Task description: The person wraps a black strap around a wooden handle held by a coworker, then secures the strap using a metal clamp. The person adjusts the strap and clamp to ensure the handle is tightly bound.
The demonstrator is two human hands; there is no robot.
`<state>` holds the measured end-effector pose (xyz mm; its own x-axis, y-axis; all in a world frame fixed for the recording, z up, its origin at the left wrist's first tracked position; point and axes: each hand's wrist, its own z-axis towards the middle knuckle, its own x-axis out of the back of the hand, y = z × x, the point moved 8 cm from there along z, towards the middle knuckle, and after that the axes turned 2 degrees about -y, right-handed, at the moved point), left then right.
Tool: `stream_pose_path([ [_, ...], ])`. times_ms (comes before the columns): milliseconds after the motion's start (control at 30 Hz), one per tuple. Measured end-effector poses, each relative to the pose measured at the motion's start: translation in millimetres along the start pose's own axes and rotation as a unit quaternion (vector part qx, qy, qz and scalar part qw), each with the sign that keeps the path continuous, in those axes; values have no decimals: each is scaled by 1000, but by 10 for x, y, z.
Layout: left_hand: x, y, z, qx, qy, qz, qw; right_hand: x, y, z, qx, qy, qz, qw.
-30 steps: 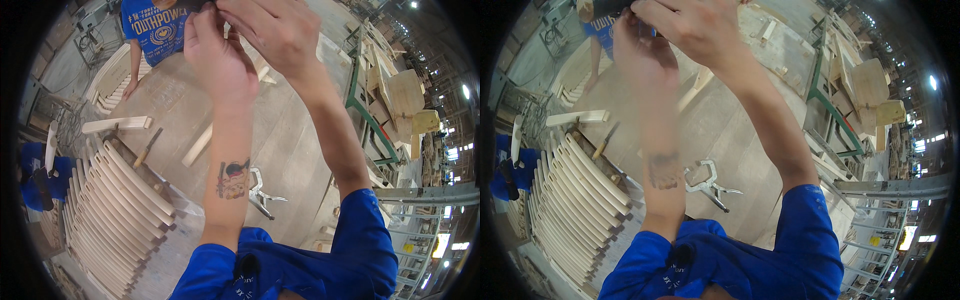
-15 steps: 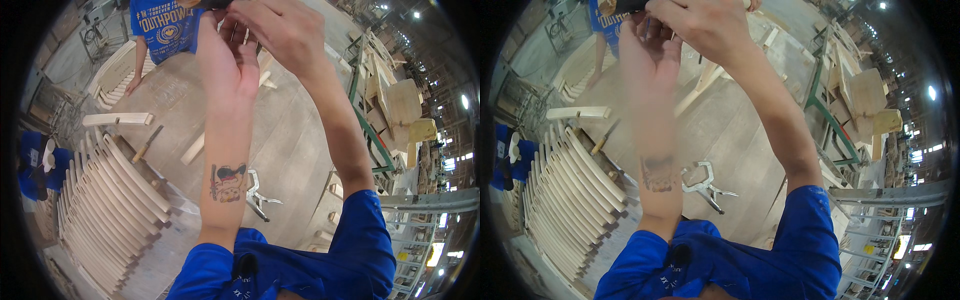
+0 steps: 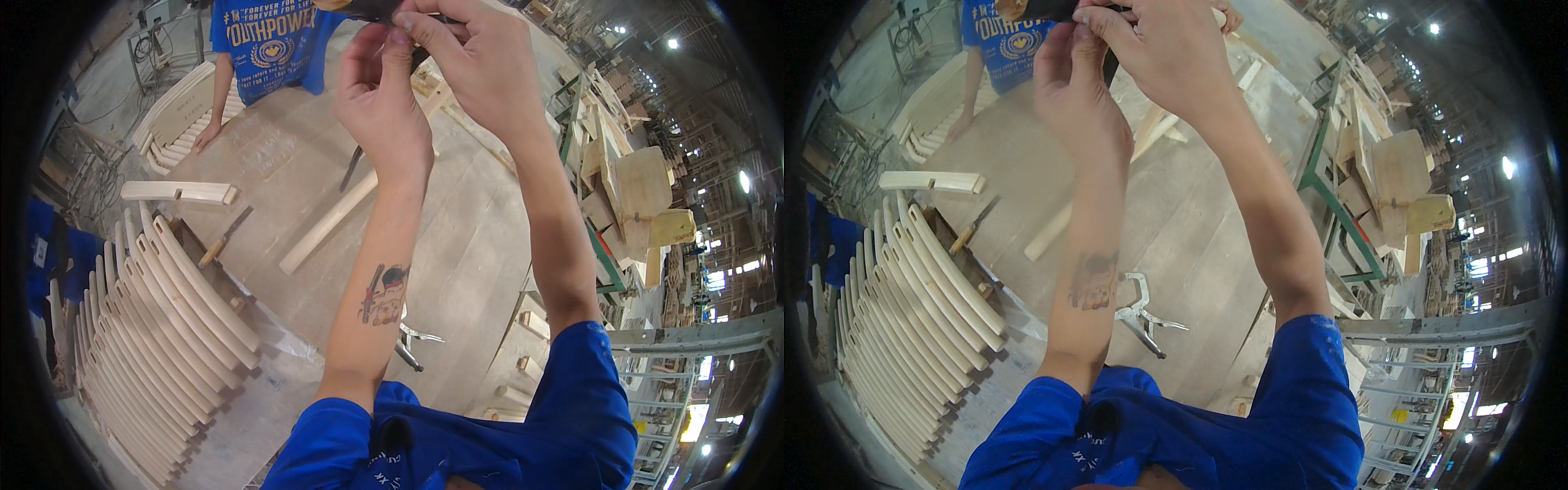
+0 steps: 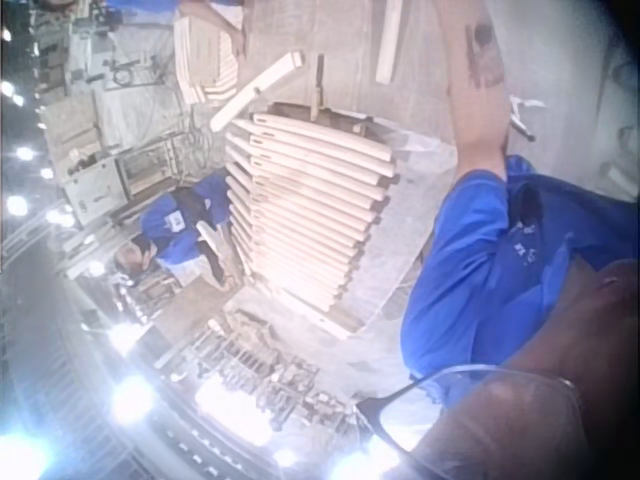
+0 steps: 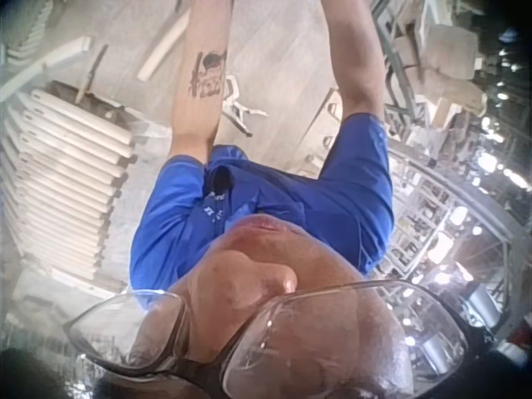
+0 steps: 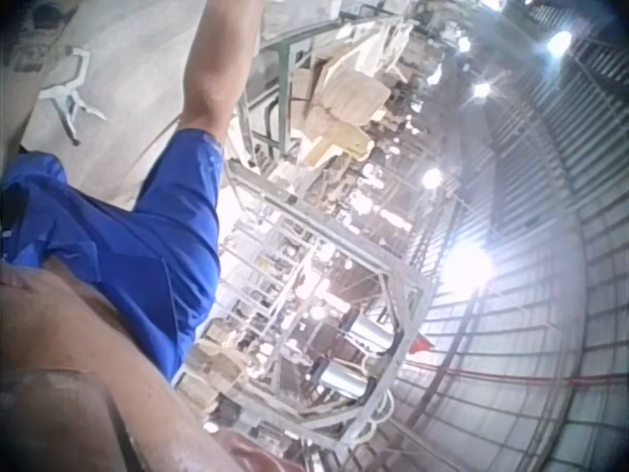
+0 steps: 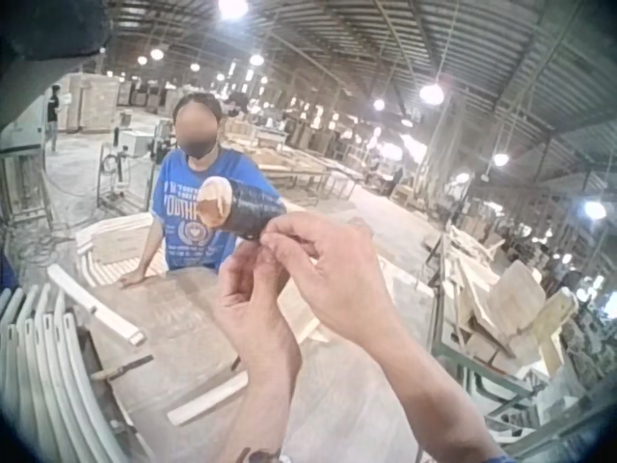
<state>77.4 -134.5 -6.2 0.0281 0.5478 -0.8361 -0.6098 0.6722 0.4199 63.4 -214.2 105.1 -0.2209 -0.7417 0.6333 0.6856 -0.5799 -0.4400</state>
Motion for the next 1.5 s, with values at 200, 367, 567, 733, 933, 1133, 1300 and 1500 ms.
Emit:
stream_pose_path([
  [200, 21, 57, 129, -92, -59, 45, 993, -14, -35, 5, -69, -23, 24, 997],
  [367, 32, 32, 169, -102, -78, 58, 990, -7, 21, -11, -15, 1, 6, 1000],
  [567, 102, 128, 264, -84, -101, 197, 972, 149, -380, -31, 245, 43, -304, 920],
  [733, 85, 254, 325, -143, -113, 353, 918, 173, -397, 29, 278, 40, -344, 896],
  [933, 48, 208, 310, -102, -91, 292, 947, 140, -298, 103, 276, 39, -251, 927],
  [1133, 25, 286, 311, -161, -123, 426, 882, 168, -288, 92, 176, 27, -209, 962],
  [1300, -7, 200, 179, -110, -122, 465, 870, 179, -132, 50, 185, 36, -183, 965],
  [1500, 156, 138, 374, -154, -128, 334, 921, 175, -268, 101, 270, 47, -279, 920],
])
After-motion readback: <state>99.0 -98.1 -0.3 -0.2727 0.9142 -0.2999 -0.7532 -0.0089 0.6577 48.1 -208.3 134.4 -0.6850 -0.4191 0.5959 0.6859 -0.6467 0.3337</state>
